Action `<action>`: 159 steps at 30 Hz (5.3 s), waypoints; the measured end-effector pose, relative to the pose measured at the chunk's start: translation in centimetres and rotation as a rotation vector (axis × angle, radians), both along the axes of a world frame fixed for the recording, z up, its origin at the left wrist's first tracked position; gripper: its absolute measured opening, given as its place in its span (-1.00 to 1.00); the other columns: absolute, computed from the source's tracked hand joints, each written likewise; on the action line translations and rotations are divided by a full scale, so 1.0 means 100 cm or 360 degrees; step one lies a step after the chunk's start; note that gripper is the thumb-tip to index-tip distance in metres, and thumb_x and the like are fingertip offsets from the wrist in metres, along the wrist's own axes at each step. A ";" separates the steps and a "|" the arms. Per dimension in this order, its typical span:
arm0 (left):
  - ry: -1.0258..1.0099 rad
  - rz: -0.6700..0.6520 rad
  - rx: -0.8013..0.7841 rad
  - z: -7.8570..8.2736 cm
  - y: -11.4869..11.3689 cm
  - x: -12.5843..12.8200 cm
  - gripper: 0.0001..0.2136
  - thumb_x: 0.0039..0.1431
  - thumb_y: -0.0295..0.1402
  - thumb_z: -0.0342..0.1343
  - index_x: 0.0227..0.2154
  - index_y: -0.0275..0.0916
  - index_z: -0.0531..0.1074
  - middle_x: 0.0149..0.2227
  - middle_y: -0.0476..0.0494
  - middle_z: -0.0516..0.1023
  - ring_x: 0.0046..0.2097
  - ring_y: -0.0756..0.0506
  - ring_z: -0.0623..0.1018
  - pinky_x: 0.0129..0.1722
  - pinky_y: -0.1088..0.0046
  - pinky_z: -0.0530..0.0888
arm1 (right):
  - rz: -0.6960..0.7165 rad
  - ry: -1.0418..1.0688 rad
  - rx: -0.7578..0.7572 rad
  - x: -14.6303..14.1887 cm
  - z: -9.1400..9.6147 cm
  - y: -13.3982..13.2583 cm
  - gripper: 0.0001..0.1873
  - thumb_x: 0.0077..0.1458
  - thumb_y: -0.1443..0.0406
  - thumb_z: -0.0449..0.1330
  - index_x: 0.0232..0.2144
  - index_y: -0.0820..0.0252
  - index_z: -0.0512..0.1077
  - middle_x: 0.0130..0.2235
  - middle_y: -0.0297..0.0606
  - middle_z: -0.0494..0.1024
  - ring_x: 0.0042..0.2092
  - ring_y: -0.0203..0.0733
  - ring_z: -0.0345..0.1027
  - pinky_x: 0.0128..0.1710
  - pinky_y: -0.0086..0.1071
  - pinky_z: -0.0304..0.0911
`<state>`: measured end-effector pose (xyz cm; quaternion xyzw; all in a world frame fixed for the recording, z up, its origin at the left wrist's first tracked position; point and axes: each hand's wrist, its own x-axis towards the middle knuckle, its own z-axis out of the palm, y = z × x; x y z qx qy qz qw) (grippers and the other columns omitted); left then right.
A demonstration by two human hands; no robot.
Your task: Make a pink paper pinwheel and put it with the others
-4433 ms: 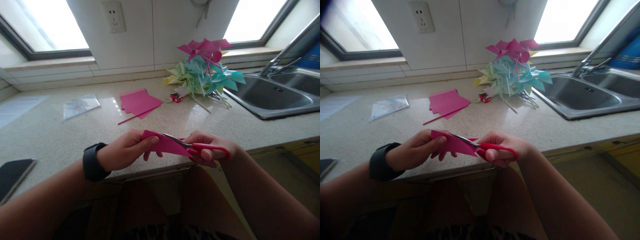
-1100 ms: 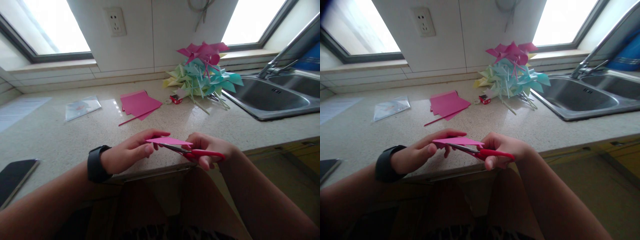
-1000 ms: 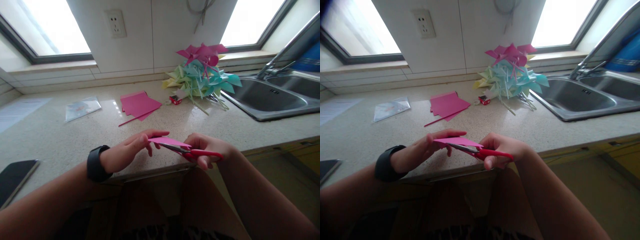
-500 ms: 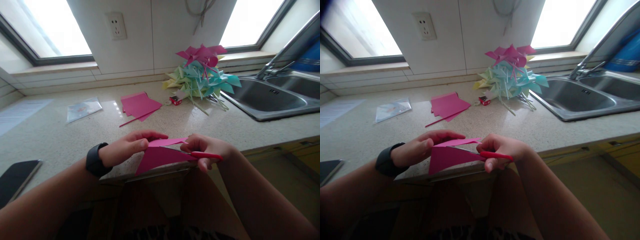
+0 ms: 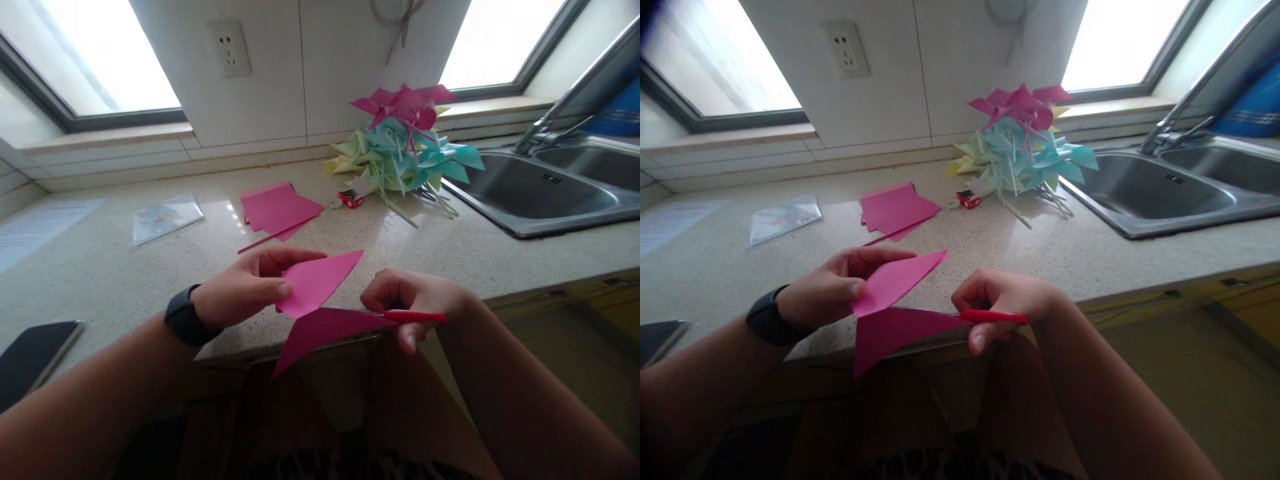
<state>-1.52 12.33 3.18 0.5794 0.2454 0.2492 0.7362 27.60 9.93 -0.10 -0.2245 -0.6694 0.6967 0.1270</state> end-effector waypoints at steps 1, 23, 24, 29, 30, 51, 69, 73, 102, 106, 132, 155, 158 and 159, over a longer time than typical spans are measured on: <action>0.0009 0.0012 -0.0022 0.000 0.000 0.000 -0.47 -0.02 -0.20 0.42 0.05 -0.19 0.54 -0.22 -0.16 0.60 -0.40 0.04 0.48 -0.48 0.63 0.37 | 0.0010 -0.0001 0.0013 0.000 0.000 0.000 -0.37 -0.28 -0.06 0.51 -0.61 0.19 0.21 -0.64 -0.57 0.16 -0.61 -0.49 -0.08 -0.67 -0.54 -0.21; -0.0300 0.0096 -0.0143 -0.004 -0.001 0.003 -0.82 0.10 -0.44 0.34 -0.21 -0.25 0.55 -0.32 -0.07 0.63 -0.40 0.01 0.62 -0.39 0.59 0.58 | -0.0367 0.0344 0.0059 -0.005 0.001 -0.013 -0.48 -0.04 -0.09 0.38 -0.47 0.24 0.38 -0.60 -0.43 0.34 -0.62 -0.43 0.12 -0.68 -0.53 -0.05; -0.0306 0.0115 -0.0125 -0.005 -0.001 0.004 -0.81 0.11 -0.44 0.34 -0.19 -0.25 0.55 -0.30 -0.08 0.63 -0.38 0.00 0.63 -0.37 0.56 0.59 | -0.0494 0.0361 0.0107 -0.005 -0.001 -0.015 -0.47 -0.01 -0.11 0.35 -0.47 0.23 0.37 -0.61 -0.42 0.36 -0.63 -0.42 0.13 -0.69 -0.52 -0.04; -0.0306 0.0126 -0.0058 -0.010 -0.002 0.008 -0.85 0.19 -0.39 0.27 -0.19 -0.27 0.51 -0.31 -0.15 0.65 -0.37 -0.06 0.65 -0.43 0.56 0.57 | -0.1062 0.0396 0.0323 -0.012 -0.006 -0.015 -0.51 0.16 -0.07 0.23 -0.52 0.21 0.37 -0.58 -0.37 0.41 -0.57 -0.40 0.23 -0.59 -0.52 0.10; -0.0309 0.0123 -0.0054 -0.011 -0.003 0.009 -0.85 0.19 -0.39 0.27 -0.20 -0.28 0.50 -0.32 -0.16 0.65 -0.36 -0.06 0.65 -0.44 0.57 0.55 | -0.1160 0.0379 0.0344 -0.014 -0.006 -0.013 -0.53 0.17 -0.05 0.24 -0.50 0.22 0.40 -0.56 -0.34 0.44 -0.54 -0.39 0.26 -0.57 -0.51 0.14; -0.0449 0.0128 -0.0289 -0.019 -0.017 0.017 -0.89 0.16 -0.50 0.26 -0.26 -0.22 0.51 -0.29 -0.06 0.63 -0.32 -0.08 0.66 -0.33 0.31 0.68 | -0.1260 0.0143 0.0315 -0.030 0.001 -0.008 -0.62 -0.15 0.19 0.50 -0.38 0.19 0.40 -0.35 -0.32 0.55 -0.39 -0.28 0.39 -0.37 -0.37 0.30; 0.0285 0.0516 0.1609 -0.025 0.008 -0.002 -0.10 -0.02 -0.22 0.42 0.33 0.01 0.05 0.32 -0.32 0.14 0.29 -0.33 0.20 0.15 0.06 0.36 | -0.1294 0.0046 0.0416 -0.027 0.003 -0.010 -0.67 -0.03 0.15 0.42 -0.42 0.18 0.36 -0.46 -0.42 0.37 -0.44 -0.33 0.17 -0.45 -0.45 0.12; 0.0469 0.0363 0.2092 -0.018 0.002 -0.001 -0.05 -0.10 -0.15 0.46 0.34 -0.04 0.12 0.31 -0.34 0.20 0.29 -0.39 0.20 0.29 -0.05 0.15 | -0.1243 0.0063 0.0416 -0.026 0.002 -0.010 -0.70 -0.01 0.18 0.41 -0.40 0.19 0.38 -0.44 -0.41 0.37 -0.43 -0.33 0.18 -0.43 -0.45 0.14; -0.0100 0.0463 0.0501 -0.019 -0.008 0.017 -0.79 0.17 -0.22 0.27 -0.17 -0.17 0.55 0.02 -0.16 0.44 0.06 -0.19 0.46 0.10 0.16 0.45 | -0.1081 0.0243 0.0312 -0.022 0.001 -0.016 -0.63 0.07 0.03 0.35 -0.42 0.20 0.39 -0.49 -0.36 0.45 -0.50 -0.36 0.24 -0.54 -0.48 0.11; -0.0305 0.0610 0.0004 -0.017 -0.007 0.018 -0.76 0.18 -0.18 0.24 -0.19 -0.22 0.53 0.04 -0.19 0.48 -0.01 -0.17 0.52 -0.10 0.29 0.56 | -0.0888 0.0402 0.0200 -0.016 -0.005 -0.019 -0.54 0.12 -0.07 0.26 -0.46 0.20 0.34 -0.57 -0.42 0.33 -0.58 -0.41 0.11 -0.62 -0.50 -0.05; -0.0271 0.0729 -0.0627 -0.016 0.002 0.012 -0.64 0.21 -0.10 0.19 -0.11 -0.30 0.49 -0.23 -0.20 0.64 -0.26 -0.11 0.63 -0.30 0.44 0.56 | -0.0447 0.0424 0.0196 -0.007 -0.007 -0.017 -0.56 0.12 -0.03 0.27 -0.41 0.25 0.37 -0.54 -0.41 0.32 -0.55 -0.41 0.10 -0.61 -0.50 -0.07; 0.0023 0.0716 -0.0192 -0.003 0.013 0.004 -0.66 0.15 -0.13 0.27 -0.13 -0.27 0.51 -0.12 -0.23 0.58 -0.19 -0.15 0.60 -0.31 0.44 0.54 | -0.0448 0.0443 0.0207 -0.010 -0.007 -0.015 -0.58 0.18 -0.03 0.22 -0.40 0.21 0.34 -0.53 -0.41 0.31 -0.55 -0.41 0.10 -0.60 -0.51 -0.04; 0.0111 0.0589 -0.0070 -0.001 0.014 0.002 -0.62 0.18 -0.08 0.23 -0.12 -0.31 0.52 -0.10 -0.30 0.58 -0.12 -0.20 0.59 -0.20 0.32 0.55 | -0.0471 0.0435 0.0215 -0.010 -0.007 -0.014 -0.57 0.18 -0.04 0.21 -0.41 0.22 0.34 -0.53 -0.41 0.32 -0.55 -0.41 0.10 -0.60 -0.50 -0.04; 0.0128 0.0565 -0.0058 -0.001 0.015 0.002 -0.61 0.18 -0.08 0.23 -0.12 -0.32 0.52 -0.10 -0.31 0.58 -0.11 -0.21 0.58 -0.15 0.28 0.55 | -0.0475 0.0433 0.0218 -0.010 -0.007 -0.014 -0.56 0.18 -0.04 0.21 -0.42 0.23 0.34 -0.53 -0.40 0.33 -0.55 -0.41 0.10 -0.60 -0.50 -0.04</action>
